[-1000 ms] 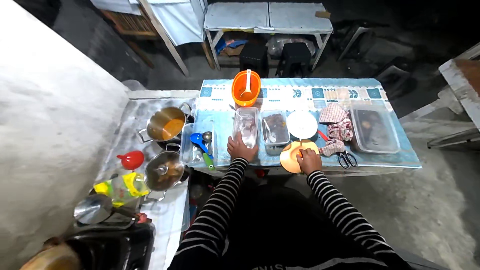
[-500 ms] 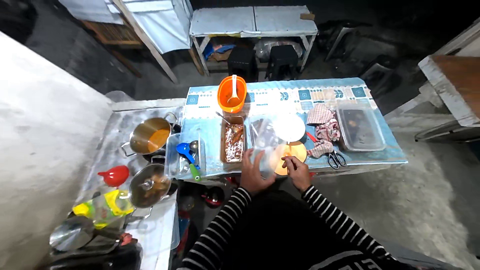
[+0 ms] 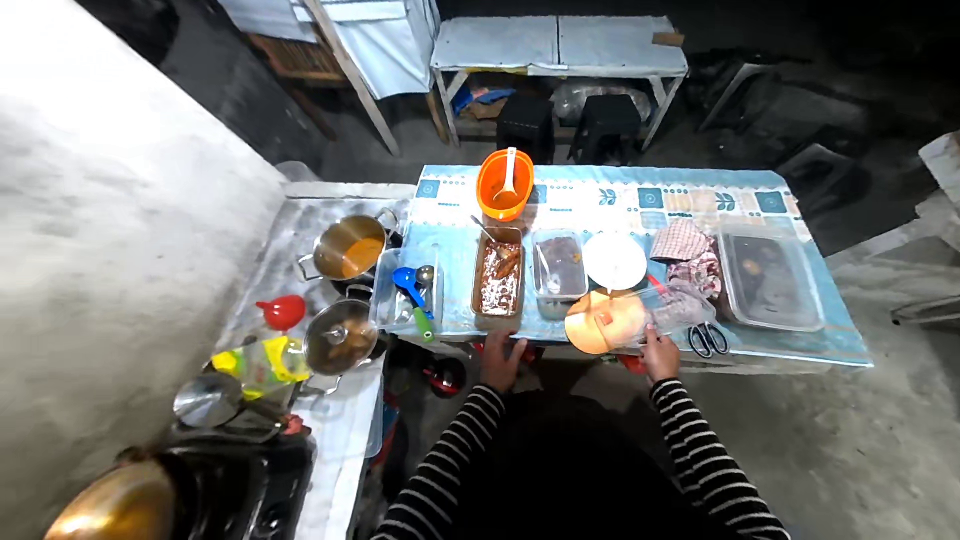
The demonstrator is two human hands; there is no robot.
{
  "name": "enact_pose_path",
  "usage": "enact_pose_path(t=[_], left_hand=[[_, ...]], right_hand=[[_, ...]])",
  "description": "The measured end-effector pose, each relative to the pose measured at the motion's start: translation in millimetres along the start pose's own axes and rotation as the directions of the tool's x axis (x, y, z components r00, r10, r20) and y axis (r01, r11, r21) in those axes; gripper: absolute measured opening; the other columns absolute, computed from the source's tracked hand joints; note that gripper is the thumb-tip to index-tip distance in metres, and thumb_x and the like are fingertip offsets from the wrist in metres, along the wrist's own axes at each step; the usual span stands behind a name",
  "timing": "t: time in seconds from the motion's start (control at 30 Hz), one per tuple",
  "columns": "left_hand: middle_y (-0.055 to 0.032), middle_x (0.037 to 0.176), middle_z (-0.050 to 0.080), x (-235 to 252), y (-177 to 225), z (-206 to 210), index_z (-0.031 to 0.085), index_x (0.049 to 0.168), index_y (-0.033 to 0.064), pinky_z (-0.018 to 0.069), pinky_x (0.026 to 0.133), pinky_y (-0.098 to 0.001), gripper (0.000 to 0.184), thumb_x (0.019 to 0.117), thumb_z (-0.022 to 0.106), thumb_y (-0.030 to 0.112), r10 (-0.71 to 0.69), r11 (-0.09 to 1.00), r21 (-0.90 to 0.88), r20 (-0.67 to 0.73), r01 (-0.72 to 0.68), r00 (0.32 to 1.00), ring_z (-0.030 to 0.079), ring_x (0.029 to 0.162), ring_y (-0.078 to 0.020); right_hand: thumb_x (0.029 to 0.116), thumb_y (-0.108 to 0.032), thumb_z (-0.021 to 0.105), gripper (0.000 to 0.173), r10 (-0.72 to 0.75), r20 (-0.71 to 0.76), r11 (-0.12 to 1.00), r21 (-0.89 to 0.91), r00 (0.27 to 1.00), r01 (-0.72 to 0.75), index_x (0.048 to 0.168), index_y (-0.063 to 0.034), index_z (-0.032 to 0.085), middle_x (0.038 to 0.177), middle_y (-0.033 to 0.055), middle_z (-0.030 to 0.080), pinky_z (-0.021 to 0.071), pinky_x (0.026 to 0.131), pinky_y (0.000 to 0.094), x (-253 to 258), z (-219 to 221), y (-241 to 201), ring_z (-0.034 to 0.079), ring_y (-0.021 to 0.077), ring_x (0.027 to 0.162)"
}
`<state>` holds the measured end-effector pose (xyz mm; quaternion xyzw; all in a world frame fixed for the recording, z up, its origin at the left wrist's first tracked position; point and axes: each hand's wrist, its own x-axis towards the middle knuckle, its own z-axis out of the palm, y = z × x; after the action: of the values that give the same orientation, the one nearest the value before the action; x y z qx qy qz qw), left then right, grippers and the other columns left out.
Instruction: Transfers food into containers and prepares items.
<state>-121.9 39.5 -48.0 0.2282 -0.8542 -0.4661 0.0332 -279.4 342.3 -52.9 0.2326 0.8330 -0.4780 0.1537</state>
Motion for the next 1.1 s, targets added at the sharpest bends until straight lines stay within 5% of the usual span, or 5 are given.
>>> enact_pose_path(t=[0.2,0.43,0.6,0.8,1.1], left_hand=[[-0.0149,0.124,0.070,-64.7,-51.1,-68.6,0.066,0.128,0.0033,0.0520,0.105,-0.0438,0.036,0.1045,0.060,0.029,-0.400,0.907,-0.171,-0.069,0.385,0.914,0.067,0.115,-0.0234],[-0.0221,0.126,0.066,-98.2,-129.2,-170.7,0.053,0.138,-0.0042,0.0580,0.091,-0.0465,0.042,0.1108,0.045,0.026,-0.791,0.547,-0.770,-0.348,0.327,0.503,0.069,0.111,-0.0291],[-0.0267,0.150,0.047,-69.9,-186.1,-235.7,0.039,0.150,-0.0033,0.0513,0.104,-0.0472,0.051,0.1104,0.046,0.028,-0.900,0.317,-0.947,-0.284,0.049,0.330,0.056,0.131,-0.0355],[-0.0219,0.136,0.058,-31.2,-241.8,-266.3,0.051,0.140,-0.0002,0.0570,0.089,-0.0542,0.047,0.1073,0.052,0.033,-0.928,0.135,-0.990,-0.136,-0.027,0.347,0.063,0.115,-0.0352],[-0.0188,0.125,0.062,-30.3,-247.8,-282.7,0.055,0.138,0.0037,0.0550,0.082,-0.0511,0.045,0.1061,0.054,0.036,-0.931,0.041,-0.999,-0.045,-0.020,0.363,0.063,0.100,-0.0295]], right_hand=[[0.1123,-0.050,0.025,0.065,-0.033,0.200,0.974,-0.213,0.979,0.076,0.126,-0.0023,0.067,0.108,0.0181,0.071,0.0544,0.074,0.0493,1.4,-8.0,-3.7,0.067,0.0278,0.079],[0.1107,-0.048,0.037,0.064,-0.328,0.113,0.812,-0.474,0.938,0.341,0.104,0.0037,0.074,0.101,0.0288,0.072,0.0470,0.092,0.0670,-43.9,17.8,-10.0,0.068,0.0457,0.099],[0.1067,-0.026,0.049,0.038,-0.721,0.497,0.446,-0.200,0.482,0.873,0.101,0.0004,0.076,0.088,0.0169,0.074,0.0592,0.075,0.0533,-119.1,121.4,-76.2,0.072,0.0297,0.079],[0.1052,-0.019,0.049,0.034,-0.521,0.842,0.120,0.235,-0.141,0.965,0.135,-0.0183,0.066,0.121,0.0054,0.071,0.0600,0.094,0.0425,-271.5,322.8,-186.0,0.070,0.0189,0.108],[0.1021,-0.030,0.059,0.045,-0.135,0.963,0.252,-0.196,0.235,0.948,0.143,-0.0115,0.057,0.152,0.0177,0.049,0.0561,0.098,0.0540,-316.3,546.8,-191.6,0.066,0.0363,0.116]])
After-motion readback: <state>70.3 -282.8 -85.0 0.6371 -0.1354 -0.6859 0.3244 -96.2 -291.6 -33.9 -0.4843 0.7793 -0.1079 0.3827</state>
